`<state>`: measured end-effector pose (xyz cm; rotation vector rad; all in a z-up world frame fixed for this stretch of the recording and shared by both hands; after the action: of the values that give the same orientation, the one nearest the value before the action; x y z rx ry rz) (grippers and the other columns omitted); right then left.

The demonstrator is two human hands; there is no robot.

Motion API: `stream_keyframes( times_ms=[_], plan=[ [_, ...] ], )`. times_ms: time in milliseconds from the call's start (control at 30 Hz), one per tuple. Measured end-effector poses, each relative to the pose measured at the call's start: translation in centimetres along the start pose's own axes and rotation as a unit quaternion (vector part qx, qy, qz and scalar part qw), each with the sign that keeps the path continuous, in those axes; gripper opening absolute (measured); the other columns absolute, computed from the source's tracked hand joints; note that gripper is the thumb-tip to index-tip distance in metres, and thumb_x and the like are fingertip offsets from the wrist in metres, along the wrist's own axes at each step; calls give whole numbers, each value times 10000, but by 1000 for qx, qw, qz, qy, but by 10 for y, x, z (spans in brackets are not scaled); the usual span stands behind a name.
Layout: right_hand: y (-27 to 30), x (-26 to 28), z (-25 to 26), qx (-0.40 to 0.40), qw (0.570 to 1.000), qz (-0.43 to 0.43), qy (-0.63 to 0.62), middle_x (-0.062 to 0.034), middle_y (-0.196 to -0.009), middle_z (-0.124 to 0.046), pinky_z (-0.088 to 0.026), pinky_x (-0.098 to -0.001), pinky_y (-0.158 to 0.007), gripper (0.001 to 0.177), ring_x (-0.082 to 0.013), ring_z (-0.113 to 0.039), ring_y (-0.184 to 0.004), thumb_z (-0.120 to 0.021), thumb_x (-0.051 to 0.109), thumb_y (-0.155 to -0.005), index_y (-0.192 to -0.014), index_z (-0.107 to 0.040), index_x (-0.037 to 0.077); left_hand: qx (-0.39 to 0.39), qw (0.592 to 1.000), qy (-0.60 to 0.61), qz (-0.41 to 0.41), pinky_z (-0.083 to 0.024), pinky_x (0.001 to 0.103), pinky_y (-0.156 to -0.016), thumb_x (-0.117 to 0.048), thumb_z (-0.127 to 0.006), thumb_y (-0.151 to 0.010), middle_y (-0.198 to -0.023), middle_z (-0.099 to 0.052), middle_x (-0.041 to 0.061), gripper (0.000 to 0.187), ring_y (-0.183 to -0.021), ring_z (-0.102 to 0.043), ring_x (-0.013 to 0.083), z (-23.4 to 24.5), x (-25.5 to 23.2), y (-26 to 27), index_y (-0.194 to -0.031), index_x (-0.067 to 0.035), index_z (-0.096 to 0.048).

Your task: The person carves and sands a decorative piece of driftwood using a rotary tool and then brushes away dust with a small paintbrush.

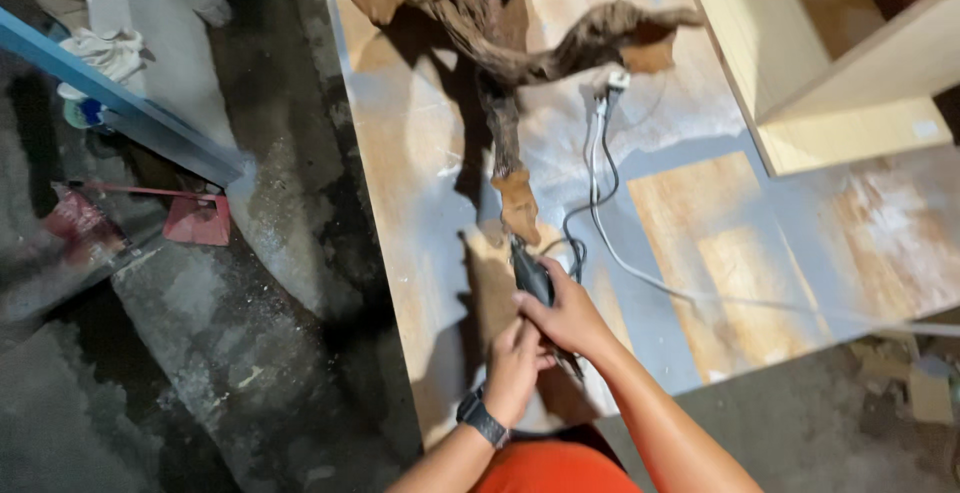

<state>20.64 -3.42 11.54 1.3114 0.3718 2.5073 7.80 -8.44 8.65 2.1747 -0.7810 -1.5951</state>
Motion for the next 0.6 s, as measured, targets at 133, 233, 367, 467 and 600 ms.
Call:
stream_keyframes(
  times_ms=[133, 233, 367, 467, 600],
  plan=[
    [-19, 2, 51, 69, 991, 35, 106, -135, -1303, -802, -556, -399, -969, 736, -320, -780, -1138, -767, 464, -842, -1502, -555, 216, -8, 1000, -23, 3, -708, 344, -766, -353, -580, -1100, -1021, -817, 140, 353, -968, -853, 260, -34, 6, -20, -1223, -76, -760],
    [-30, -12, 79, 115, 981, 67, 144, -108, -1169, -818, -557, -378, -887, 645, -253, -772, -1012, -760, 459, -875, -1440, -635, 175, 14, 998, 57, 18, -716, 362, -786, -202, -582, -1109, -1087, -771, 177, 279, -945, -828, 275, -68, 22, -37, -1377, -124, -590],
    [-37, -10, 118, 86, 984, 20, 151, -235, -1178, -796, -565, -506, -945, 728, -419, -750, -1124, -780, 470, -877, -1517, -576, 186, 37, 996, 85, -13, -703, 434, -865, -189, -575, -1130, -1177, -750, 198, 361, -1009, -819, 326, -111, 24, -57, -1468, -67, -540],
    [-52, -17, 124, 60, 991, -6, 120, -289, -1242, -775, -581, -575, -1029, 734, -472, -724, -1240, -801, 447, -890, -1538, -580, 182, 10, 994, 99, -40, -704, 464, -845, -264, -592, -1160, -1222, -769, 209, 414, -991, -809, 323, -123, 22, -69, -1501, -31, -607],
    [-57, -29, 107, 39, 996, -25, 76, -265, -1279, -764, -586, -543, -1045, 772, -441, -722, -1262, -802, 514, -897, -1561, -567, 196, -50, 990, 128, -34, -716, 463, -747, -256, -625, -1145, -1091, -796, 180, 325, -852, -807, 305, -117, 18, -65, -1330, -27, -762]
  ],
)
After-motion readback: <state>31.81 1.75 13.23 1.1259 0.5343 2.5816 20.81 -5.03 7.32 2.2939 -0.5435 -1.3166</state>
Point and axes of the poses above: each hand's wrist, its own y-axis away from the middle knuckle, its own z-axis out of the back of the hand, x = y × z, the point moved 3 cm from there along -y, towards the middle knuckle
